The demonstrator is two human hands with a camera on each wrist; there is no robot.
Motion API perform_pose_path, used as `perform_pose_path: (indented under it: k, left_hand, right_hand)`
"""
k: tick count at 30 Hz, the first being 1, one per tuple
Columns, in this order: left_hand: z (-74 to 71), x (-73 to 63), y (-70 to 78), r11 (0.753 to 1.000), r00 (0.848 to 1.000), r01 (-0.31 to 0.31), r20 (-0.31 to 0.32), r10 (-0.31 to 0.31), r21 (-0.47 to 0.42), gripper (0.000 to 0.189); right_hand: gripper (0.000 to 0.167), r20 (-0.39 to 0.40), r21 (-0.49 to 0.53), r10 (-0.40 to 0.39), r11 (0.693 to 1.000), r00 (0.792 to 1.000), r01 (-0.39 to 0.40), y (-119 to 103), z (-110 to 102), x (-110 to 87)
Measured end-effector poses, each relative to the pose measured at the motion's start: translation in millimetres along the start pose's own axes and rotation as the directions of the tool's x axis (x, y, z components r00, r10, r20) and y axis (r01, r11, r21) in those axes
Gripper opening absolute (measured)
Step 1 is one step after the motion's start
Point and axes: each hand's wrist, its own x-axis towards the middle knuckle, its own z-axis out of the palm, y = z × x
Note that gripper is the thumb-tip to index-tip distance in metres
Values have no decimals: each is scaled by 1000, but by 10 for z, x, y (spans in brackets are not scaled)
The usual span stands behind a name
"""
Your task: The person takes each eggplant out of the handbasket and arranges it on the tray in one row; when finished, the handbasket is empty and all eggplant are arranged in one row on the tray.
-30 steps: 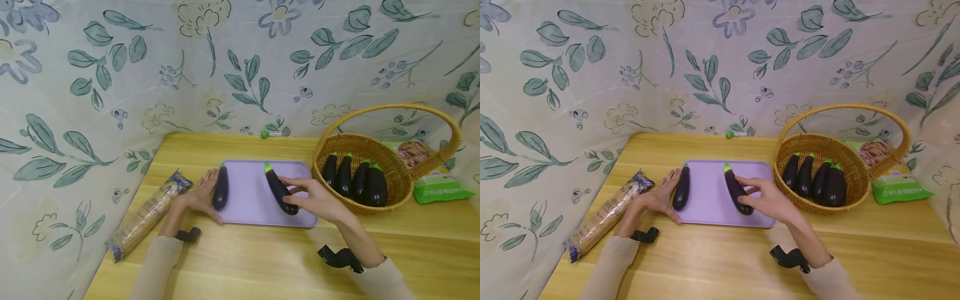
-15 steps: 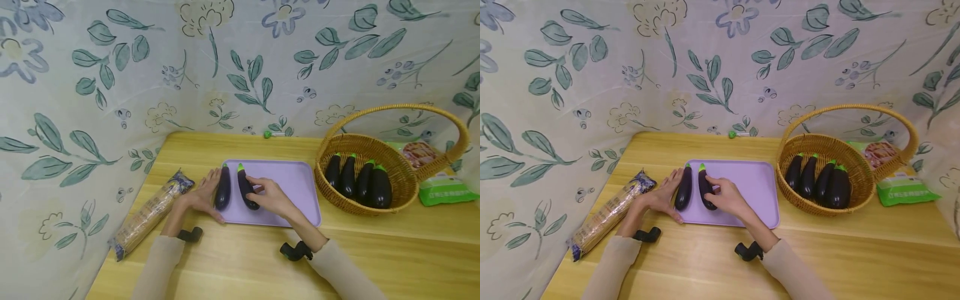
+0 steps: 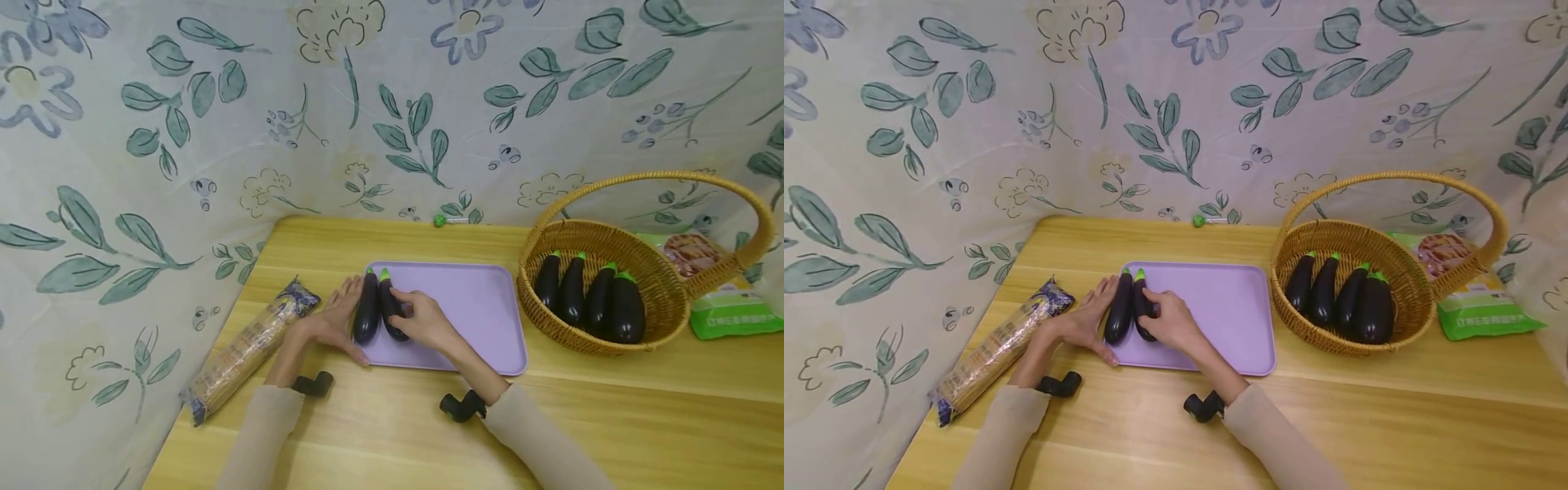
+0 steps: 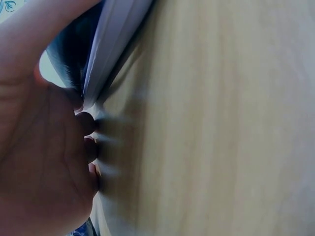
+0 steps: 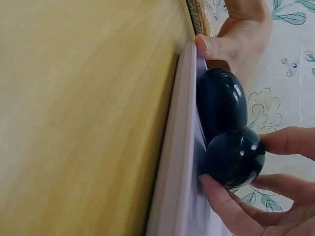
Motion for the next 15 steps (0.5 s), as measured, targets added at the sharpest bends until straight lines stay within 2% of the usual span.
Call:
perform_pose_path:
  k: [8, 15]
  left_hand:
    - [-1, -16, 48, 1000, 1000, -10, -8, 10, -10, 163]
    - [15, -13, 45, 1000, 1000, -9, -16, 8, -10, 164]
  right_hand:
    - [62, 16, -64, -33, 997, 999, 34, 3, 34, 15]
    - [62, 41, -67, -30, 997, 999, 32, -2, 37, -23]
